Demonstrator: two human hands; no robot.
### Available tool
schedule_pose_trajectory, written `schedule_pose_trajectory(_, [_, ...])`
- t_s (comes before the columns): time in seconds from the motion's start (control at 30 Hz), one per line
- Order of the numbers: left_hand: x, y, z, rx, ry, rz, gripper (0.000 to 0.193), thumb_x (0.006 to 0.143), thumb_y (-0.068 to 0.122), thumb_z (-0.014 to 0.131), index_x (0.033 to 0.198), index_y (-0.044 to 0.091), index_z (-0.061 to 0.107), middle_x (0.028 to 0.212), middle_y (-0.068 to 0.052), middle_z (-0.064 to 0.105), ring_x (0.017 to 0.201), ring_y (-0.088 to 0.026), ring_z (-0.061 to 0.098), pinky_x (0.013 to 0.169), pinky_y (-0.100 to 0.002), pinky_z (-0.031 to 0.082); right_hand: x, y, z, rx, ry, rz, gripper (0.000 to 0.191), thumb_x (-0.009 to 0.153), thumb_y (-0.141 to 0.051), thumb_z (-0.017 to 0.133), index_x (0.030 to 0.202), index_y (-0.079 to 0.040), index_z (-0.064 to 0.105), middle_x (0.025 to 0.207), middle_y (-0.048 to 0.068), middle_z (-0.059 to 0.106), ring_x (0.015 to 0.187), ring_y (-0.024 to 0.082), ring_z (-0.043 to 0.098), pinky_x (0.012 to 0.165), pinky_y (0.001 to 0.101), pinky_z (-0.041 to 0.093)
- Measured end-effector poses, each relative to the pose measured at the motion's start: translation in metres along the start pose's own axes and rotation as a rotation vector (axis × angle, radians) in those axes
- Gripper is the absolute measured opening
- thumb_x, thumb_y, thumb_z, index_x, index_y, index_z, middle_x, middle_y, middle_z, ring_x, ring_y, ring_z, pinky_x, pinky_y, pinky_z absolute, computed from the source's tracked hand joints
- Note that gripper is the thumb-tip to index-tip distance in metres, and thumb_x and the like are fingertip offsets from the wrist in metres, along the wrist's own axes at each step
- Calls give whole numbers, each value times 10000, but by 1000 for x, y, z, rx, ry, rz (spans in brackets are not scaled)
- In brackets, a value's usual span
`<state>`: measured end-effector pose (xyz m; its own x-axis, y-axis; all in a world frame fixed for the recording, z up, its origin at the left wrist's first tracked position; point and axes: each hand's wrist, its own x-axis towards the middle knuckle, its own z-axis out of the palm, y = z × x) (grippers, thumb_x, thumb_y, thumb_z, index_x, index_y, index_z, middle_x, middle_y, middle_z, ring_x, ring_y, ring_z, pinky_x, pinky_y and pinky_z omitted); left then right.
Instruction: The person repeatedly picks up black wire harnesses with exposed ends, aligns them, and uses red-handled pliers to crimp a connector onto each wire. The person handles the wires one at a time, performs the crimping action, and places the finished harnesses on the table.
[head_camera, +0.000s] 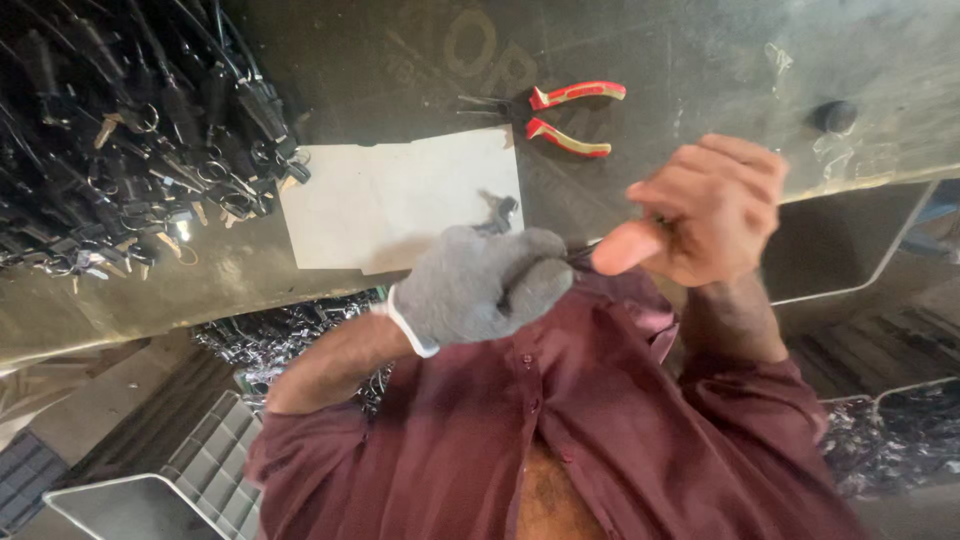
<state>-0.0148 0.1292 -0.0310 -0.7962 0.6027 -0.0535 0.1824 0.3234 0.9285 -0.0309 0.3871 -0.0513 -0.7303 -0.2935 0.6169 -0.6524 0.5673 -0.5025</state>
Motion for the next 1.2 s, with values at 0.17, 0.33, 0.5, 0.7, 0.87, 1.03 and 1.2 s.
schedule_pose_trajectory(0.17, [2,1,-10,-342,-134,-7,312,1005,229,622,1229,12,630,1045,-132,735,939,-273,748,844,-348,577,7,-8,10,41,27,131,591,833,-590,756,938,-11,701,846,97,681,726,289,648,738,389,518])
schedule_pose_trajectory(0.33, [2,-19,-35,-227,-75,233,170,1031,205,605,1103,62,663,981,-89,743,1009,-265,688,1059,-442,490,3,9,15,167,347,407,477,898,-472,789,1074,-59,631,937,53,650,710,195,592,632,297,467])
schedule_pose_trajectory(0.5, [-3,-53,-30,-1279,3,-28,283,1164,210,610,1111,-66,641,965,-114,723,828,-187,672,789,-323,557,0,26,59,549,479,813,593,1020,-313,639,1447,-46,325,1378,41,434,879,119,514,779,272,444])
schedule_pose_trajectory(0.7, [-1,-59,-26,-865,346,-30,457,1066,400,617,1274,-6,605,1092,-52,652,1032,-173,647,950,-333,535,-40,-9,107,1114,-605,889,484,1092,-223,591,1510,-2,486,1176,55,655,1028,90,599,922,263,525])
schedule_pose_trajectory(0.87, [-1,-53,-20,-608,552,-85,408,966,311,834,1153,6,636,1099,-49,686,1015,-157,655,893,-319,560,-48,-2,91,619,-510,717,345,995,-223,795,1246,-20,675,901,77,653,762,134,571,693,267,451])
schedule_pose_trajectory(1.03, [-6,-69,2,98,622,138,465,769,345,945,1020,116,627,993,-58,655,1040,-273,658,982,-409,529,-11,-18,94,239,-395,469,373,933,-180,843,1239,-98,648,958,88,722,846,197,705,754,312,544])
schedule_pose_trajectory(1.2, [-11,-83,-2,20,566,88,420,829,285,945,979,151,576,950,-43,607,932,-270,616,850,-400,482,12,-33,79,510,-476,422,610,869,-273,785,1319,32,510,1161,202,622,984,282,642,837,373,520])
